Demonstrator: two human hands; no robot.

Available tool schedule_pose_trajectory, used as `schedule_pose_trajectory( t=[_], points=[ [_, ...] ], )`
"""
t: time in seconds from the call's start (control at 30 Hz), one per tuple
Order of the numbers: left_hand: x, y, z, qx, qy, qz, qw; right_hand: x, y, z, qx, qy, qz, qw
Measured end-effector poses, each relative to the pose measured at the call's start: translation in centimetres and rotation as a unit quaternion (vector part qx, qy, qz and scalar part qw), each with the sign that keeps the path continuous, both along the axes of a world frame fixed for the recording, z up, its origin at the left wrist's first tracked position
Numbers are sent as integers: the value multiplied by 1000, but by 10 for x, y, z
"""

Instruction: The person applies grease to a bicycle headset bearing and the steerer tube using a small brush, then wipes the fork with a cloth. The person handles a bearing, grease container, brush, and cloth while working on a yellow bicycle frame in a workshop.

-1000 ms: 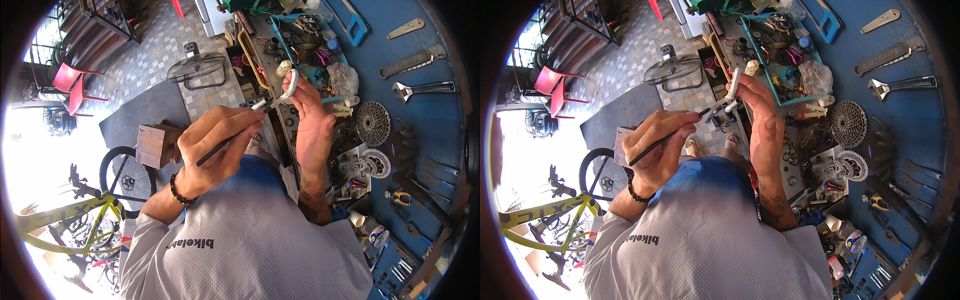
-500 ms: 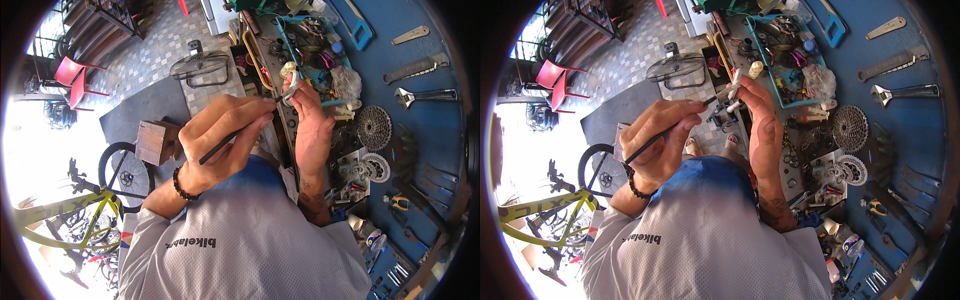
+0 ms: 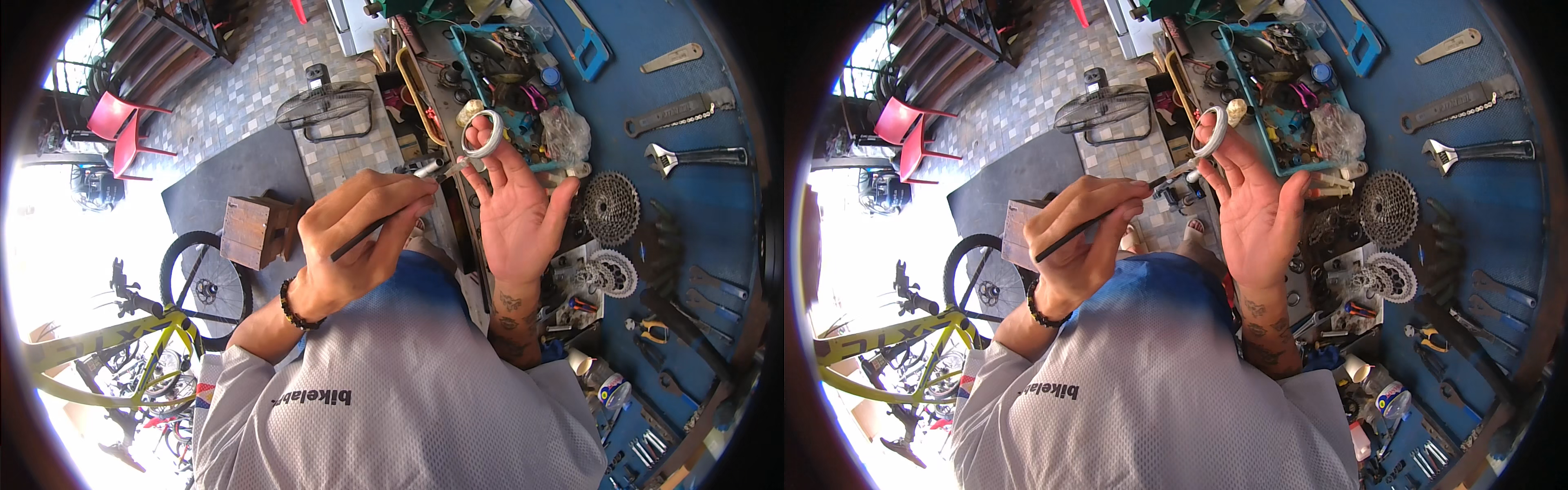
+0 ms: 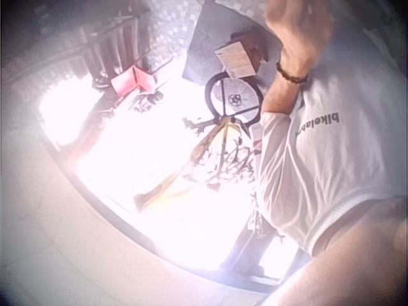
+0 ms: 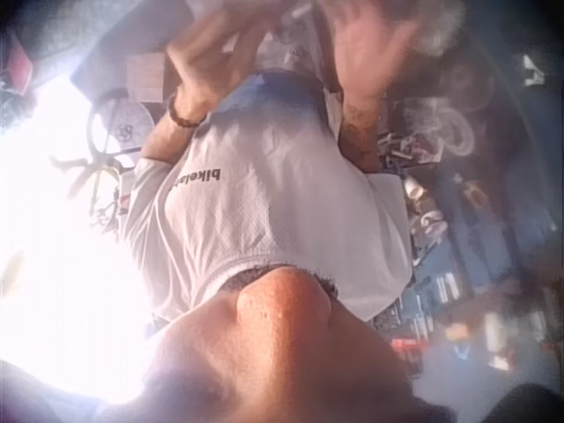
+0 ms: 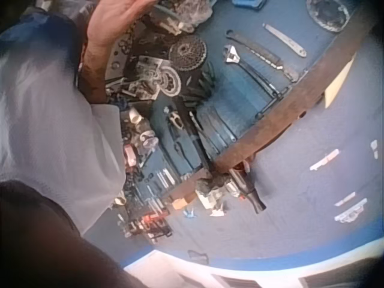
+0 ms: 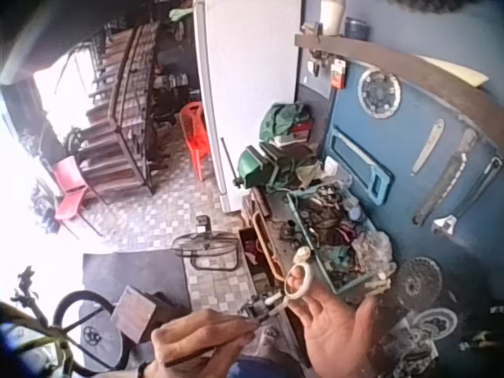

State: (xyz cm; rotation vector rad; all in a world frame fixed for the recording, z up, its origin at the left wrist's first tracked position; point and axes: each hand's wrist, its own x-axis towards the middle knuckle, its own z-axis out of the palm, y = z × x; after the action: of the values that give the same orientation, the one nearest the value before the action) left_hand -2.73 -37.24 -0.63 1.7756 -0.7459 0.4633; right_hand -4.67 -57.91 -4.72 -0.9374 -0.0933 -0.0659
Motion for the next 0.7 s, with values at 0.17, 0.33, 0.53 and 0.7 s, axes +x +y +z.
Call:
schedule_pose_trajectory(
  t=[0.17, 0.33, 0.53, 0.7],
  points=[
    [2, -4, 8, -43, -51, -1, 998, 1, 4, 0, 35, 16, 7, 999],
    [7, -9, 3, -29, -51, -7, 998, -2, 4, 6, 102, 30, 38, 994],
    [3, -3, -5, -33, -8, -5, 999, -3, -1, 12, 228, 36, 81, 970],
    [4, -1, -3, -27, -14, 1, 1000, -2, -2, 8, 179, 37, 48, 982]
  ],
)
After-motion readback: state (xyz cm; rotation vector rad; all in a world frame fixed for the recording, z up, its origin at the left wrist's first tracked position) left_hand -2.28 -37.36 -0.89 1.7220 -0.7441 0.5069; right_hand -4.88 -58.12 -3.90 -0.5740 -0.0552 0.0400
